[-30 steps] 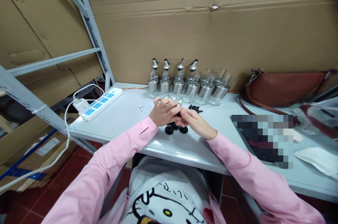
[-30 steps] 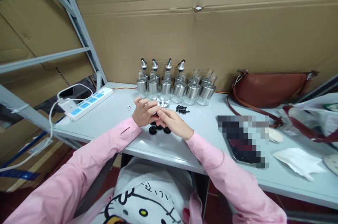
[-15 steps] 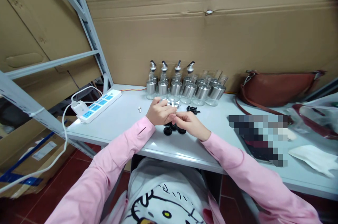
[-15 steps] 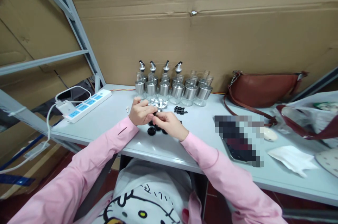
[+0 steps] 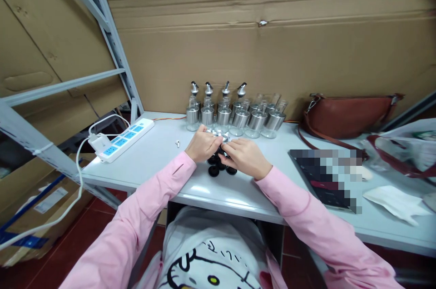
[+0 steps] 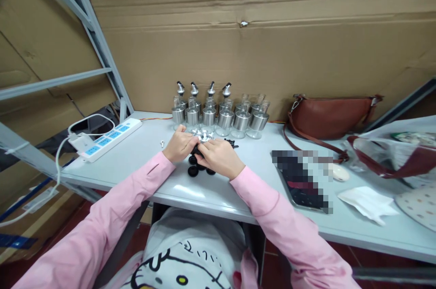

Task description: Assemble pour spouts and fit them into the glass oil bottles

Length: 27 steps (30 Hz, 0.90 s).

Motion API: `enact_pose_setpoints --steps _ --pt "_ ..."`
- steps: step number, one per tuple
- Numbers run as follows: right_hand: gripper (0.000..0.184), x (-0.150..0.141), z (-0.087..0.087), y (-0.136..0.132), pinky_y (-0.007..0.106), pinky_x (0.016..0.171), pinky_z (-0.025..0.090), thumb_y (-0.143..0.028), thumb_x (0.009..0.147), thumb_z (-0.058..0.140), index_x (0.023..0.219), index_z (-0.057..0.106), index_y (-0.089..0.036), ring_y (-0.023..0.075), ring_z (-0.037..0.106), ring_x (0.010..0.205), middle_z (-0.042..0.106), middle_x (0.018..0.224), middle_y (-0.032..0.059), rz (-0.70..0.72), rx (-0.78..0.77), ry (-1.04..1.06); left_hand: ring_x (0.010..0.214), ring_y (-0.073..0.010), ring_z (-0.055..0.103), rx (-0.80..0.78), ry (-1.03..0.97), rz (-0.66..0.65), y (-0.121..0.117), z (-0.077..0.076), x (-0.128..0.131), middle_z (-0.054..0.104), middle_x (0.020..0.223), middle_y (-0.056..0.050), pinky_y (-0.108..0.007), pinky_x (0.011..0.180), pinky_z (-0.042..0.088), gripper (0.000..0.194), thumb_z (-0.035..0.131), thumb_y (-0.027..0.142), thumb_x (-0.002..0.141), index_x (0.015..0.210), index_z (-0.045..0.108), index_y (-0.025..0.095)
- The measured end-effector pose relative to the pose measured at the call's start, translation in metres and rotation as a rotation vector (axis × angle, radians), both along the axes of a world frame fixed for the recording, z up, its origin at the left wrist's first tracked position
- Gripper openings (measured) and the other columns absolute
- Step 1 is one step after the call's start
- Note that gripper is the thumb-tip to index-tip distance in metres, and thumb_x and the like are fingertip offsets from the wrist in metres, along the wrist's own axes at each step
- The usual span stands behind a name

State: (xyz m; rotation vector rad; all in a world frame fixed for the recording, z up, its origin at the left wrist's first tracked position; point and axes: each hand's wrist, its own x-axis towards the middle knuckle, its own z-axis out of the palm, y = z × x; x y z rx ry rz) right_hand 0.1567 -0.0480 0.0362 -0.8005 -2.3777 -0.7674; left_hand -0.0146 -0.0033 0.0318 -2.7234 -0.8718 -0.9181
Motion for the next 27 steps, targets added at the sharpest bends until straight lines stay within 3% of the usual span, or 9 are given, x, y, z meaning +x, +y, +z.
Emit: enact_pose_setpoints --steps 5,10,13,16,18,23,27 --pt "0.021 0.001 0.003 0.002 0.03 0.058 0.031 -0.028 0.09 0.045 0.083 0.058 -0.014 0.0161 0.056 0.06 0.062 0.064 0.0032 0.013 0.048 -0.029 0.053 -0.0118 0.042 -0.159 -0.055 0.023 -0.003 0.004 0.001 0.062 0.058 -0.002 -0.036 0.076 0.028 0.056 0.014 0.03 0.095 0.06 0.055 0.015" --pt "0.022 0.001 0.005 0.0 0.029 0.058 0.031 -0.026 0.089 0.044 0.075 0.056 -0.015 0.0145 0.053 0.058 0.058 0.061 0.0015 0.059 0.092 -0.017 0.052 -0.0115 0.036 -0.42 -0.102 -0.029 -0.003 0.009 0.002 0.046 0.047 0.002 -0.033 0.072 0.03 0.048 0.022 0.032 0.092 0.05 0.041 0.016" --pt "0.023 -0.002 0.006 -0.002 0.028 0.058 0.032 -0.027 0.088 0.045 0.07 0.054 -0.016 0.014 0.051 0.057 0.056 0.059 0.0005 0.097 0.118 -0.007 0.049 -0.0108 0.034 -0.672 -0.156 -0.074 -0.003 0.011 0.0 0.037 0.043 0.003 -0.029 0.06 0.031 0.044 0.029 0.031 0.089 0.047 0.033 0.017" --pt "0.022 -0.004 0.006 -0.005 0.028 0.057 0.033 -0.025 0.089 0.044 0.071 0.054 -0.016 0.0138 0.05 0.056 0.054 0.059 0.0003 0.122 0.148 -0.015 0.043 -0.0101 0.033 -1.013 -0.148 -0.084 -0.005 0.015 -0.002 0.035 0.041 0.003 -0.026 0.048 0.029 0.039 0.033 0.025 0.085 0.047 0.035 0.018" --pt "0.02 -0.004 0.006 -0.007 0.027 0.057 0.033 -0.024 0.089 0.043 0.075 0.055 -0.016 0.0135 0.05 0.057 0.055 0.059 0.0004 0.141 0.169 -0.013 0.042 -0.0099 0.035 -1.155 -0.133 -0.081 -0.007 0.02 -0.002 0.036 0.041 0.003 -0.025 0.045 0.029 0.036 0.033 0.022 0.084 0.048 0.038 0.018" --pt "0.018 -0.001 0.009 -0.006 0.027 0.058 0.036 -0.024 0.09 0.044 0.084 0.057 -0.015 0.0134 0.052 0.06 0.059 0.063 0.0016 0.196 0.211 0.026 0.047 -0.0094 0.042 -1.214 -0.176 -0.085 -0.01 0.023 -0.002 0.047 0.051 0.002 -0.022 0.047 0.037 0.027 0.035 0.019 0.082 0.056 0.044 0.016" --pt "0.016 0.003 0.009 -0.004 0.028 0.06 0.04 -0.024 0.09 0.046 0.09 0.059 -0.013 0.0142 0.056 0.064 0.066 0.072 0.0045 0.235 0.21 0.056 0.052 -0.0087 0.045 -1.194 -0.25 -0.146 -0.005 0.012 -0.002 0.051 0.057 0.003 -0.02 0.048 0.037 0.022 0.04 0.024 0.081 0.063 0.049 0.016"
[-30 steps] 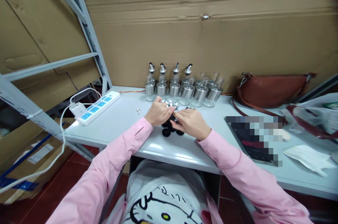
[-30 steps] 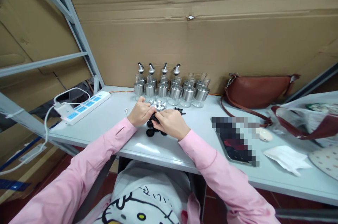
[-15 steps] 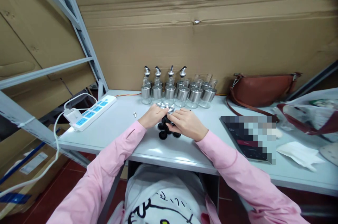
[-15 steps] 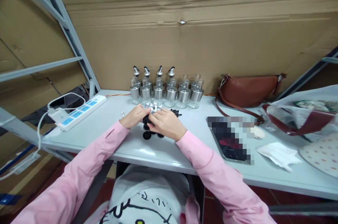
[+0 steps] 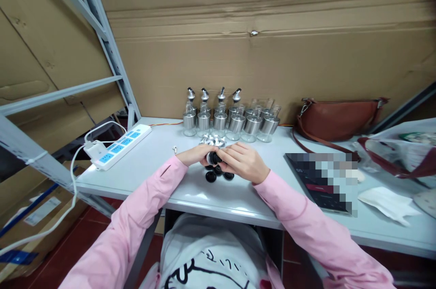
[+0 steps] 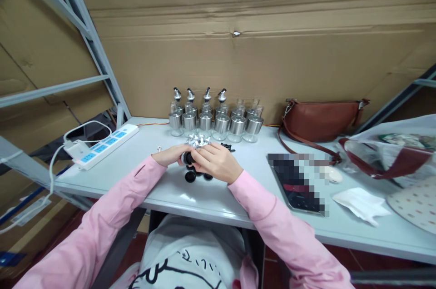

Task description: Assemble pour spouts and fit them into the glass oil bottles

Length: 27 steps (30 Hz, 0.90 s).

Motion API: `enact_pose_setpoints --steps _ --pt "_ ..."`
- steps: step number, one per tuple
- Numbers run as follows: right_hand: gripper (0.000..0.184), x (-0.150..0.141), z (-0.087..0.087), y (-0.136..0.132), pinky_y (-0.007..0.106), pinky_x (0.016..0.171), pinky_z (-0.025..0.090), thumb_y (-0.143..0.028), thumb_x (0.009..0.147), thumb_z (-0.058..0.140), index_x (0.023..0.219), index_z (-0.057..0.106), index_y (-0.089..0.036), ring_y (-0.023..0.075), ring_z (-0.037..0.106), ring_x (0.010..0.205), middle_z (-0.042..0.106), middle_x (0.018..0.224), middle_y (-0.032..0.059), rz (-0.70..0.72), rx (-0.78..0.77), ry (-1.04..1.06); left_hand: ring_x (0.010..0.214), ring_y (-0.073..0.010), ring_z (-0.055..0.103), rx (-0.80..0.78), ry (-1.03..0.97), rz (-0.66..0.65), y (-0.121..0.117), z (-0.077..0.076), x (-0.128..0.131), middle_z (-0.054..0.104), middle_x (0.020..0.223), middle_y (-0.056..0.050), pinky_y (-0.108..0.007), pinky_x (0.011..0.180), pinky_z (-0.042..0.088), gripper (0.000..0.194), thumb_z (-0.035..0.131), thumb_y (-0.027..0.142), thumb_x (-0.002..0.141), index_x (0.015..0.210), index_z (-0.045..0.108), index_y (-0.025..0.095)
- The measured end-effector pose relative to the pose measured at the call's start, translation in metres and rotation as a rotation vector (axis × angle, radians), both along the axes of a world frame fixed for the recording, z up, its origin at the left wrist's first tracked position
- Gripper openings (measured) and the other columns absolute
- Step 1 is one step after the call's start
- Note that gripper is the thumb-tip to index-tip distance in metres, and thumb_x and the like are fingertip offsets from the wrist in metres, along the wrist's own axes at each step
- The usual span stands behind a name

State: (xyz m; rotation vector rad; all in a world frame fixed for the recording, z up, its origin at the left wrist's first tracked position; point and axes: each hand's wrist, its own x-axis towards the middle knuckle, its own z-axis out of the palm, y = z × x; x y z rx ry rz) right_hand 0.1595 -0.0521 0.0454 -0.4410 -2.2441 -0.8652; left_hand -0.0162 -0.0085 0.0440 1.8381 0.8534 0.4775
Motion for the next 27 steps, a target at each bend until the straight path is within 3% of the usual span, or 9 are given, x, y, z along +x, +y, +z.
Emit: enact_pose_setpoints --steps 3,5,8,12,15,18,22,27 --pt "0.018 0.008 -0.001 -0.001 0.029 0.062 0.044 -0.025 0.089 0.046 0.094 0.061 -0.015 0.0157 0.058 0.066 0.067 0.076 0.0054 -0.007 -0.056 0.056 0.045 -0.0081 0.038 -0.008 -0.1 0.01 0.012 -0.01 -0.006 0.046 0.049 0.002 -0.021 0.043 0.034 0.033 0.039 0.032 0.084 0.057 0.047 0.016" --pt "0.021 0.016 -0.001 -0.001 0.032 0.065 0.047 -0.026 0.088 0.045 0.097 0.062 -0.019 0.018 0.06 0.069 0.067 0.077 0.0064 -0.101 -0.109 0.232 0.038 -0.0074 0.031 -0.022 -0.117 0.043 0.024 -0.014 -0.013 0.038 0.043 0.002 -0.023 0.042 0.033 0.043 0.03 0.035 0.088 0.051 0.044 0.016" --pt "0.027 0.026 0.001 0.001 0.037 0.071 0.048 -0.022 0.085 0.044 0.105 0.061 -0.022 0.0218 0.062 0.075 0.067 0.085 0.0082 -0.279 -0.203 0.574 0.039 -0.0082 0.03 0.072 -0.202 0.241 0.04 -0.018 -0.022 0.033 0.046 0.004 -0.025 0.047 0.036 0.043 0.02 0.032 0.091 0.059 0.045 0.017" --pt "0.029 0.028 0.004 0.008 0.036 0.072 0.049 -0.017 0.082 0.045 0.106 0.059 -0.021 0.0206 0.06 0.074 0.065 0.087 0.0077 -0.258 -0.309 0.658 0.078 -0.0126 0.054 0.443 -0.193 0.454 0.044 -0.03 -0.015 0.055 0.083 -0.002 -0.028 0.076 0.044 0.018 0.043 0.031 0.087 0.095 0.049 0.017" --pt "0.027 0.025 0.003 0.013 0.033 0.07 0.049 -0.014 0.08 0.045 0.103 0.059 -0.018 0.0183 0.058 0.069 0.061 0.081 0.0066 -0.229 -0.377 0.638 0.093 -0.017 0.054 0.611 -0.005 0.52 0.04 -0.042 -0.001 0.057 0.093 -0.003 -0.035 0.089 0.04 0.028 0.055 0.031 0.082 0.104 0.045 0.019" --pt "0.026 0.023 -0.001 0.015 0.03 0.067 0.048 -0.014 0.078 0.047 0.101 0.059 -0.016 0.0166 0.057 0.065 0.058 0.074 0.0043 -0.22 -0.45 0.612 0.101 -0.0198 0.053 0.678 0.063 0.5 0.037 -0.05 0.008 0.056 0.103 -0.007 -0.036 0.093 0.039 0.032 0.059 0.03 0.08 0.106 0.044 0.017" --pt "0.027 0.023 -0.004 0.017 0.028 0.065 0.048 -0.017 0.076 0.051 0.103 0.054 -0.017 0.0155 0.057 0.063 0.058 0.071 0.0016 -0.235 -0.549 0.635 0.115 -0.0212 0.046 0.676 0.048 0.426 0.038 -0.053 0.009 0.05 0.12 -0.012 -0.036 0.1 0.035 0.032 0.047 0.025 0.085 0.115 0.04 0.015" --pt "0.017 0.03 -0.009 0.023 0.026 0.06 0.046 -0.017 0.074 0.056 0.091 0.055 -0.017 0.0141 0.056 0.058 0.059 0.066 -0.0003 -0.287 -0.732 0.502 0.112 -0.0207 0.046 0.763 0.11 0.368 0.037 -0.049 -0.003 0.053 0.114 -0.007 -0.037 0.1 0.034 0.029 0.043 0.009 0.076 0.103 0.05 0.017"
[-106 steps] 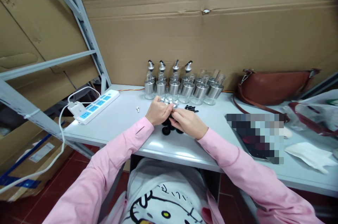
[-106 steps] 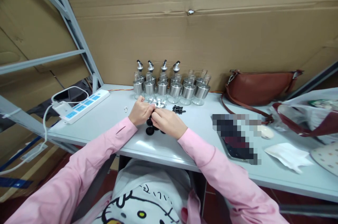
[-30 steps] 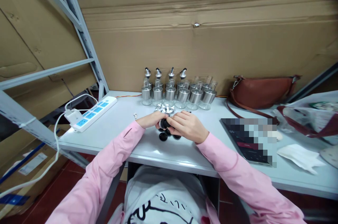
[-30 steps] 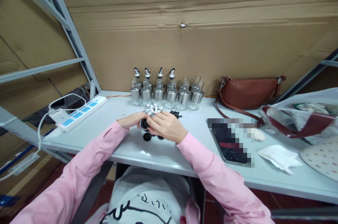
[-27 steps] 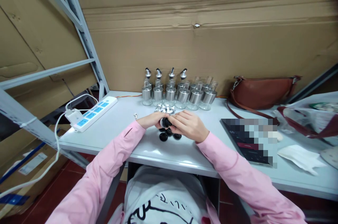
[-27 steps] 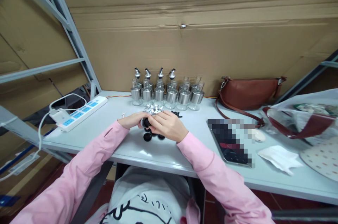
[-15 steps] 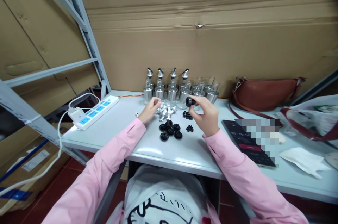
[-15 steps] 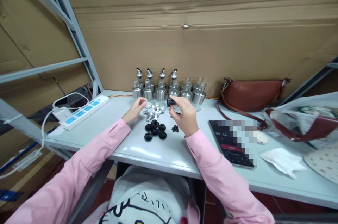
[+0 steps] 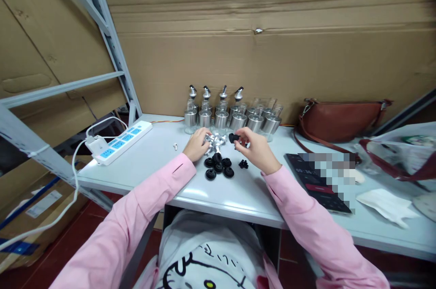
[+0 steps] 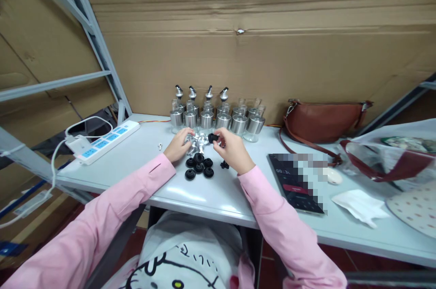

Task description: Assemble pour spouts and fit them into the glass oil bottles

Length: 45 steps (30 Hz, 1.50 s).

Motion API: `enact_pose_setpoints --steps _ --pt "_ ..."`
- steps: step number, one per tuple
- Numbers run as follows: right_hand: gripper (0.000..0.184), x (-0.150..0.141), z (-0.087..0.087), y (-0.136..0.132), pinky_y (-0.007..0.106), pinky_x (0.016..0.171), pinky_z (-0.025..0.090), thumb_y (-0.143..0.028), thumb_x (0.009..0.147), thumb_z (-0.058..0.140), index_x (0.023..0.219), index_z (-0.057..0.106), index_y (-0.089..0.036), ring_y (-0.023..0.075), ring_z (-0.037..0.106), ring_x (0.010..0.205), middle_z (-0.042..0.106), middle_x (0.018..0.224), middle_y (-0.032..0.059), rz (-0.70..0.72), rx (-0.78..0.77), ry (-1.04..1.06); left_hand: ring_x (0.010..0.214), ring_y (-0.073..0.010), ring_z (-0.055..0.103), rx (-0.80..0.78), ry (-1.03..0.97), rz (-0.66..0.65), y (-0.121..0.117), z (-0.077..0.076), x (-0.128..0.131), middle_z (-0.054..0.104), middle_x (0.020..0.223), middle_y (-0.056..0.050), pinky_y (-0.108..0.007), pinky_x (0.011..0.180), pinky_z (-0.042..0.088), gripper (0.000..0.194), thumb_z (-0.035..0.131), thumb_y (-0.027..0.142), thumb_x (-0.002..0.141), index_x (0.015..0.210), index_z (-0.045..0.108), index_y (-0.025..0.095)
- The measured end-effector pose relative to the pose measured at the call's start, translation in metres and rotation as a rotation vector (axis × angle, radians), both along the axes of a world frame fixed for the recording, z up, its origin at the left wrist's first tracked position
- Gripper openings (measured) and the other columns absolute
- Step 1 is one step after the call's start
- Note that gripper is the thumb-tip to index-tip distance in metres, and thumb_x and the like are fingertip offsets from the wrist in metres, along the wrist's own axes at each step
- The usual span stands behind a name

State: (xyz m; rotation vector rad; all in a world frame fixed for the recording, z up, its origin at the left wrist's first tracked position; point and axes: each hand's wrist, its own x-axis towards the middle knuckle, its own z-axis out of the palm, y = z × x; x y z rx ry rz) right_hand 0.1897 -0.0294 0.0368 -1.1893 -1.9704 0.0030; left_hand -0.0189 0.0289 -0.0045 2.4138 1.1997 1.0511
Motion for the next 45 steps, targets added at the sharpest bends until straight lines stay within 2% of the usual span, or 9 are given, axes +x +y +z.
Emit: enact_pose_setpoints --steps 4,7,16,21,25,27,30,36,45 --pt "0.015 0.007 -0.015 0.012 0.026 0.059 0.046 -0.01 0.074 0.057 0.086 0.062 -0.016 0.0145 0.058 0.058 0.062 0.066 0.0009 0.106 -0.181 -0.257 0.111 -0.0203 0.045 0.063 0.066 -0.025 -0.004 0.002 -0.003 0.054 0.111 -0.006 -0.037 0.099 0.034 0.023 0.042 0.01 0.078 0.096 0.054 0.018" --pt "0.023 0.007 -0.029 0.02 0.029 0.062 0.048 -0.003 0.072 0.054 0.088 0.066 -0.015 0.0172 0.061 0.064 0.065 0.073 0.0051 0.139 -0.18 -0.392 0.11 -0.0205 0.045 0.08 0.107 -0.046 -0.008 0.002 -0.001 0.055 0.11 -0.006 -0.037 0.097 0.035 0.019 0.042 0.013 0.081 0.094 0.055 0.019" --pt "0.031 -0.002 -0.033 0.016 0.031 0.065 0.049 -0.002 0.077 0.046 0.097 0.065 -0.015 0.0188 0.065 0.067 0.069 0.077 0.0077 0.195 -0.175 -0.324 0.108 -0.0203 0.045 0.127 0.12 -0.033 -0.014 0.009 -0.002 0.056 0.108 -0.006 -0.036 0.095 0.035 0.016 0.044 0.018 0.085 0.096 0.055 0.018" --pt "0.029 0.003 -0.006 0.021 0.032 0.067 0.047 -0.015 0.078 0.053 0.107 0.06 -0.016 0.0192 0.062 0.068 0.068 0.078 0.005 0.03 -0.113 -0.131 0.109 -0.0217 0.044 0.1 0.144 -0.096 -0.02 0.012 -0.001 0.055 0.11 -0.008 -0.037 0.096 0.035 0.023 0.044 0.031 0.088 0.107 0.051 0.018" --pt "0.022 0.009 0.043 0.056 0.042 0.079 0.041 -0.025 0.078 0.053 0.095 0.065 -0.016 0.0278 0.055 0.089 0.066 0.091 0.0107 -0.34 0.075 -0.049 0.112 -0.022 0.043 0.09 0.15 -0.138 -0.023 0.012 0.001 0.053 0.114 -0.009 -0.039 0.098 0.034 0.027 0.042 0.033 0.089 0.111 0.048 0.018" --pt "0.023 0.014 0.065 0.081 0.048 0.081 0.037 -0.029 0.078 0.054 0.091 0.067 -0.015 0.0333 0.049 0.1 0.063 0.099 0.0144 -0.534 0.029 -0.075 0.112 -0.022 0.043 0.087 0.146 -0.128 -0.023 0.012 0.001 0.053 0.114 -0.009 -0.039 0.098 0.034 0.027 0.041 0.032 0.09 0.111 0.048 0.018" --pt "0.03 0.019 0.085 0.119 0.051 0.084 0.033 -0.038 0.076 0.058 0.089 0.068 -0.013 0.0363 0.043 0.107 0.062 0.102 0.017 -0.632 -0.167 -0.156 0.111 -0.0219 0.044 0.086 0.146 -0.131 -0.023 0.012 0.001 0.054 0.114 -0.009 -0.038 0.098 0.035 0.027 0.041 0.033 0.09 0.11 0.049 0.017" --pt "0.053 0.016 0.087 0.167 0.054 0.091 0.025 -0.052 0.071 0.062 0.101 0.064 -0.008 0.0362 0.039 0.114 0.058 0.109 0.0205 -0.701 -0.398 -0.273 0.112 -0.0218 0.044 0.103 0.147 -0.135 -0.022 0.014 0.0 0.054 0.114 -0.009 -0.038 0.098 0.035 0.027 0.042 0.033 0.09 0.11 0.049 0.017" --pt "0.033 0.015 0.086 0.16 0.056 0.087 0.03 -0.043 0.07 0.061 0.078 0.066 -0.011 0.0328 0.049 0.098 0.062 0.091 0.0161 -0.646 -0.204 -0.083 0.113 -0.022 0.044 0.124 0.153 -0.098 -0.024 0.017 -0.001 0.054 0.116 -0.009 -0.038 0.096 0.035 0.028 0.043 0.034 0.09 0.111 0.049 0.017"
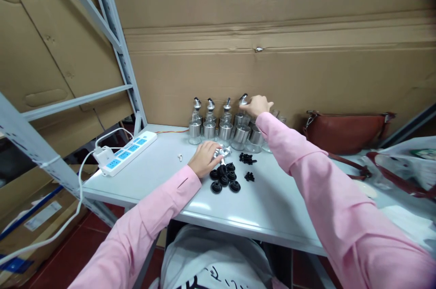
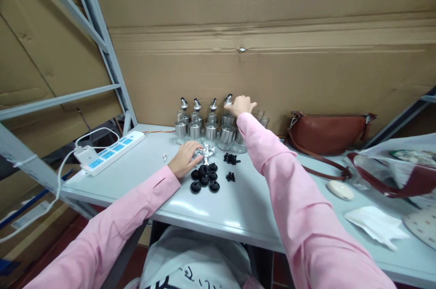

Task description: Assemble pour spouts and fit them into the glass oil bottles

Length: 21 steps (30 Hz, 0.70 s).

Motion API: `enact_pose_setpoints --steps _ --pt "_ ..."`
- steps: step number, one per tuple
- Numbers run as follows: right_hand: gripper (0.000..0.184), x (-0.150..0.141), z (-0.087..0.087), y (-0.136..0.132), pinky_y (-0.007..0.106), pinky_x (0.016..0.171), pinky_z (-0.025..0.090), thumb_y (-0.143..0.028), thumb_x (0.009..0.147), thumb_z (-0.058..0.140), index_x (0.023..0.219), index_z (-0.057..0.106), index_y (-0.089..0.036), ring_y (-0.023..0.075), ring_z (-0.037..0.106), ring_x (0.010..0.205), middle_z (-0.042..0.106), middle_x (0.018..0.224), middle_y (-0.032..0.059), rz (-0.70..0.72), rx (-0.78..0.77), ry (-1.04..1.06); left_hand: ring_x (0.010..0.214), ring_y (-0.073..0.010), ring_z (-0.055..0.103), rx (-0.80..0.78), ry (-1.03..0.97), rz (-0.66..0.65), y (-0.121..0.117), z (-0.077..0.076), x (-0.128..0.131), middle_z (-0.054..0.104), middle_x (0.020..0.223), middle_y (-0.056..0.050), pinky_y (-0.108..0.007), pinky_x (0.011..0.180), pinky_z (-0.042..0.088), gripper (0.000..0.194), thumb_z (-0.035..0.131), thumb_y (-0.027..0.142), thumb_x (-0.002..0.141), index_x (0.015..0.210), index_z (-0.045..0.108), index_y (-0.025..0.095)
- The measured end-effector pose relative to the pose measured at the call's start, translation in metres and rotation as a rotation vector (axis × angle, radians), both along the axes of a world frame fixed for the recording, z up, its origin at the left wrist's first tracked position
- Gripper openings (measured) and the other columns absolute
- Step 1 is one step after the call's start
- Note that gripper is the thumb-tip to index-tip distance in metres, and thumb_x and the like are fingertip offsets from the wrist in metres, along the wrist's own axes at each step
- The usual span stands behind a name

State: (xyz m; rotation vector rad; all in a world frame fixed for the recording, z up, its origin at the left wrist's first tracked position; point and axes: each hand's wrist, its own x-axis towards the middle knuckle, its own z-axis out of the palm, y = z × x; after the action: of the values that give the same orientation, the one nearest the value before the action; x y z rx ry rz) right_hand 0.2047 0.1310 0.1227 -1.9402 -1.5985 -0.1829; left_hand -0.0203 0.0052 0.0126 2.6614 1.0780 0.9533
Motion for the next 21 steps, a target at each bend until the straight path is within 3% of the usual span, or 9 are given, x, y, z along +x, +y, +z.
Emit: enact_pose_setpoints --steps 4,7,9,11,13,16,19,21 --pt "0.024 0.011 0.024 -0.002 0.055 0.084 0.035 -0.035 0.066 0.065 0.079 0.061 -0.014 0.0281 0.051 0.093 0.058 0.094 0.011 0.069 0.371 0.185 0.112 -0.0214 0.044 0.04 -0.021 0.018 0.001 0.002 -0.002 0.055 0.115 -0.008 -0.037 0.095 0.035 0.027 0.042 0.034 0.09 0.112 0.048 0.018" --pt "0.023 0.018 0.048 -0.006 0.047 0.083 0.041 -0.034 0.072 0.062 0.082 0.053 -0.015 0.021 0.052 0.086 0.054 0.088 0.0065 0.162 0.737 0.375 0.112 -0.0207 0.045 0.09 -0.065 0.034 0.002 0.005 -0.005 0.055 0.114 -0.007 -0.036 0.096 0.033 0.025 0.04 0.034 0.091 0.11 0.048 0.019" --pt "0.021 0.017 0.059 -0.018 0.042 0.081 0.044 -0.036 0.08 0.054 0.086 0.046 -0.018 0.017 0.053 0.079 0.053 0.085 0.0045 0.251 0.994 0.524 0.111 -0.02 0.045 0.124 -0.115 0.06 0.003 0.008 -0.006 0.055 0.114 -0.007 -0.034 0.095 0.032 0.024 0.04 0.033 0.091 0.109 0.048 0.019" --pt "0.021 0.009 0.058 -0.042 0.039 0.079 0.046 -0.041 0.087 0.044 0.091 0.04 -0.02 0.0153 0.054 0.079 0.052 0.088 0.0055 0.357 1.196 0.618 0.11 -0.0195 0.046 0.153 -0.154 0.096 0.004 0.01 -0.007 0.055 0.114 -0.007 -0.034 0.094 0.031 0.024 0.039 0.033 0.091 0.109 0.047 0.019" --pt "0.021 -0.001 0.042 -0.073 0.036 0.07 0.047 -0.04 0.09 0.04 0.099 0.034 -0.022 0.0144 0.057 0.072 0.054 0.087 0.0041 0.507 1.238 0.623 0.109 -0.0195 0.047 0.182 -0.161 0.14 0.003 0.011 -0.007 0.056 0.114 -0.006 -0.035 0.093 0.028 0.024 0.038 0.032 0.091 0.109 0.046 0.019" --pt "0.022 -0.011 -0.004 -0.121 0.033 0.063 0.047 -0.035 0.089 0.045 0.107 0.037 -0.024 0.015 0.058 0.067 0.053 0.084 0.0009 0.556 1.171 0.476 0.106 -0.02 0.049 0.21 -0.155 0.183 0.0 0.01 -0.005 0.057 0.112 -0.006 -0.038 0.091 0.023 0.024 0.037 0.032 0.092 0.11 0.046 0.02" --pt "0.032 -0.009 -0.048 -0.148 0.036 0.064 0.047 -0.035 0.08 0.058 0.107 0.046 -0.021 0.0208 0.06 0.074 0.059 0.086 0.0054 0.634 1.065 0.004 0.101 -0.0204 0.05 0.223 -0.168 0.133 -0.004 0.01 -0.005 0.059 0.109 -0.006 -0.037 0.088 0.023 0.029 0.034 0.037 0.091 0.11 0.045 0.019" --pt "0.03 -0.007 -0.065 -0.155 0.034 0.063 0.046 -0.034 0.079 0.058 0.104 0.05 -0.019 0.0215 0.06 0.072 0.063 0.083 0.0067 0.717 0.921 -0.243 0.098 -0.0214 0.051 0.251 -0.165 0.069 -0.007 0.011 -0.006 0.059 0.105 -0.007 -0.037 0.086 0.023 0.036 0.034 0.045 0.089 0.11 0.046 0.019"
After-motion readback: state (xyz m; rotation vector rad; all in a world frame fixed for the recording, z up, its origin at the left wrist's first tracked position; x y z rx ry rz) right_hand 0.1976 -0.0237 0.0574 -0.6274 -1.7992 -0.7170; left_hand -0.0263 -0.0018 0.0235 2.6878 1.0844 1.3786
